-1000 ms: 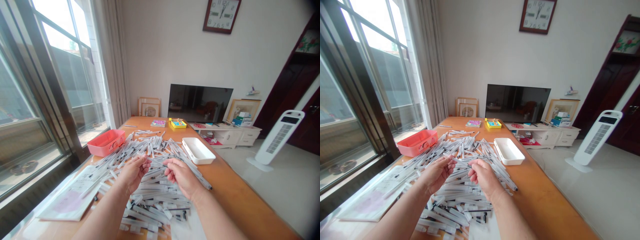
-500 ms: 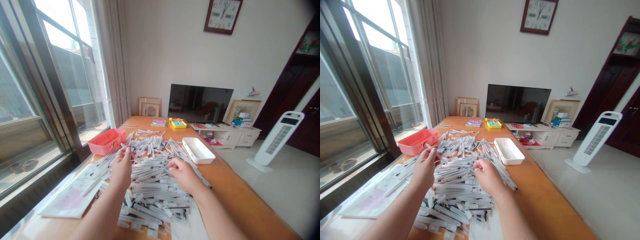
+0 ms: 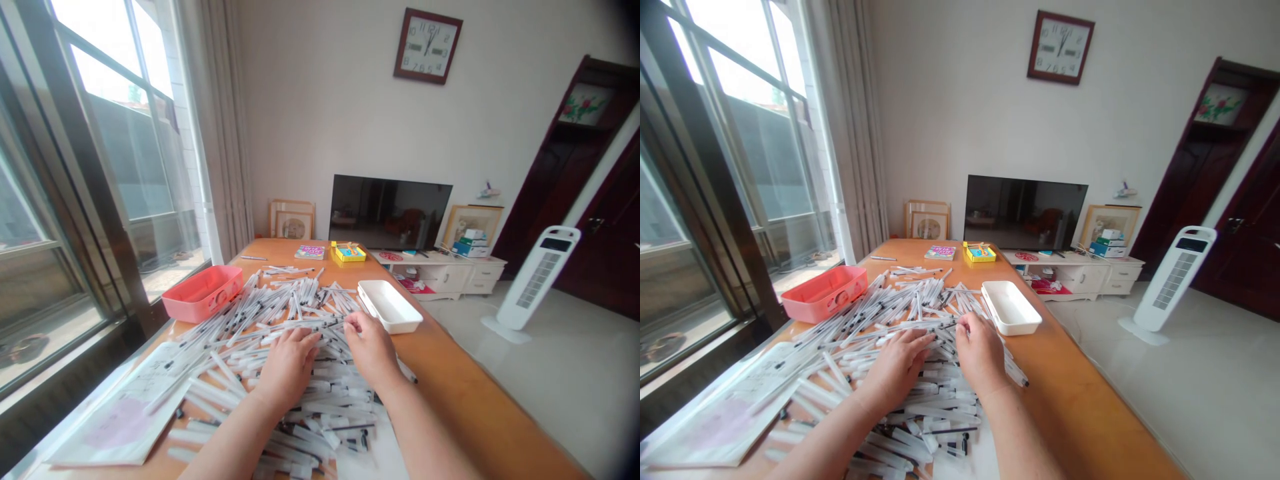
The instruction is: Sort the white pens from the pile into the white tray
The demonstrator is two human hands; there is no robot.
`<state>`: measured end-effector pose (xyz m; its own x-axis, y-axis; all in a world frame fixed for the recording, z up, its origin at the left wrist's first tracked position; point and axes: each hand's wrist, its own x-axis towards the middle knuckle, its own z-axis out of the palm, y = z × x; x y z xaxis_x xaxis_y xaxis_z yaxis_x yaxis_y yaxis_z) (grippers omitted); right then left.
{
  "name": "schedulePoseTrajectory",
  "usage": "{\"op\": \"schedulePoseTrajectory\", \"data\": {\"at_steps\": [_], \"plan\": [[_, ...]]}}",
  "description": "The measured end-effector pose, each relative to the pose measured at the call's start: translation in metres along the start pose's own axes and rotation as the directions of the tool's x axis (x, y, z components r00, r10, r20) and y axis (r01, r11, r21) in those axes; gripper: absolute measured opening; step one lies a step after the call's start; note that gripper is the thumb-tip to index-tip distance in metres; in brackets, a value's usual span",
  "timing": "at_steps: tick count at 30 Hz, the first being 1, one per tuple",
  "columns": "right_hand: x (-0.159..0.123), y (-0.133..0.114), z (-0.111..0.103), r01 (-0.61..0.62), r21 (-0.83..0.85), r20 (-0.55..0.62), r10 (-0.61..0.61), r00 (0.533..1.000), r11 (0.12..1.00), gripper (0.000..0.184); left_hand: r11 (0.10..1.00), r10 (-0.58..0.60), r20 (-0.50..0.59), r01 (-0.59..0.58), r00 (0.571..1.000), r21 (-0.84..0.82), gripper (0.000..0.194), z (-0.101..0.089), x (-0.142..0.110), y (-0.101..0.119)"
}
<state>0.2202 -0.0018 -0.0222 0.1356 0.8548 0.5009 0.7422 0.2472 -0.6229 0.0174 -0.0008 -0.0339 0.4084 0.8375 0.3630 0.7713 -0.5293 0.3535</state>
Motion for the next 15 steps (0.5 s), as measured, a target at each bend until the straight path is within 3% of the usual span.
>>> {"op": "schedulePoseTrajectory", "data": {"at_steps": [7, 11, 15], "plan": [[0.014, -0.004, -0.006, -0.187, 0.318, -0.225, 0.266, 0.937, 0.929, 0.029, 0.997, -0.021, 0.016, 0.020, 1.000, 0.069, 0.039, 0.001, -0.001, -0.003], [0.026, -0.019, -0.010, -0.184, 0.396, -0.232, 0.292, 0.928, 0.900, 0.032, 0.998, -0.026, 0.020, 0.025, 0.999, 0.058, 0.039, -0.001, -0.002, -0.002], [0.044, -0.023, -0.007, -0.195, 0.333, -0.224, 0.278, 0.934, 0.923, 0.035, 0.999, -0.034, 0.029, 0.033, 0.999, 0.040, 0.040, -0.002, -0.002, -0.001]]}}
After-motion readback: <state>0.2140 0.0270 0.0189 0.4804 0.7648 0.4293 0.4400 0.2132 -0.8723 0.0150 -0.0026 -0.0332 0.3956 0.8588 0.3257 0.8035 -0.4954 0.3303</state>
